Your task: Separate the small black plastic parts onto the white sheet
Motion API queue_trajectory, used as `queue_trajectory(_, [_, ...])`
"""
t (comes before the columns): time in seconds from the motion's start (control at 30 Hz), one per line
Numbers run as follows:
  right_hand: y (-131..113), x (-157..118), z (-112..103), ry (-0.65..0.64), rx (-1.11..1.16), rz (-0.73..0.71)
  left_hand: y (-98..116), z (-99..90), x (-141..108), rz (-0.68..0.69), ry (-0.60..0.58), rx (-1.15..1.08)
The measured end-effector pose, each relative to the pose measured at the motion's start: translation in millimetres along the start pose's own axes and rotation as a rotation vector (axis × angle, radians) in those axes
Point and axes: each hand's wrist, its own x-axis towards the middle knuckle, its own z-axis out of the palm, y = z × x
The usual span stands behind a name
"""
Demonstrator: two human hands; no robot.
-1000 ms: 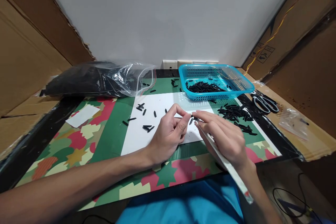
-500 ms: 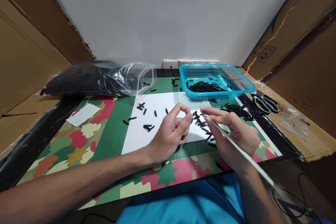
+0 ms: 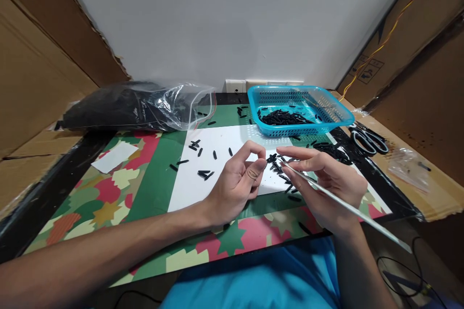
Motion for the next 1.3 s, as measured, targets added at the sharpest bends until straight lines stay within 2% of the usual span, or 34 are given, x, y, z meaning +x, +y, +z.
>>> queue_trajectory(0.33, [-2,-2,-1,-0.032,0.003,0.009,-1,0.5,-3,0.043,0.015,0.07])
queue_trajectory(0.53, [-5,0,-1,-0.06,-0.104,-0.042,-4,-1.1,-5,0.137,0.031,0.219])
queue_trajectory(0.67, [-4,-1,0,-0.061,-0.19,-0.121,-7,-2.1,-4,0.193,0.016,0.241])
queue_trajectory(1.07, [-3,-3,22,-0.049,-0.453,-0.357,1,0.6,-3,0.049,0.071,0.165])
queue_trajectory(1.2, [2,-4,22,0.03,-0.532,-0.373,2,1.5,-3,0.045,0.059,0.141])
queue_trajectory(1.3, [0,-3,19,0.156,-0.444,-0.272,0,0.7,-3,0.063,0.016,0.114])
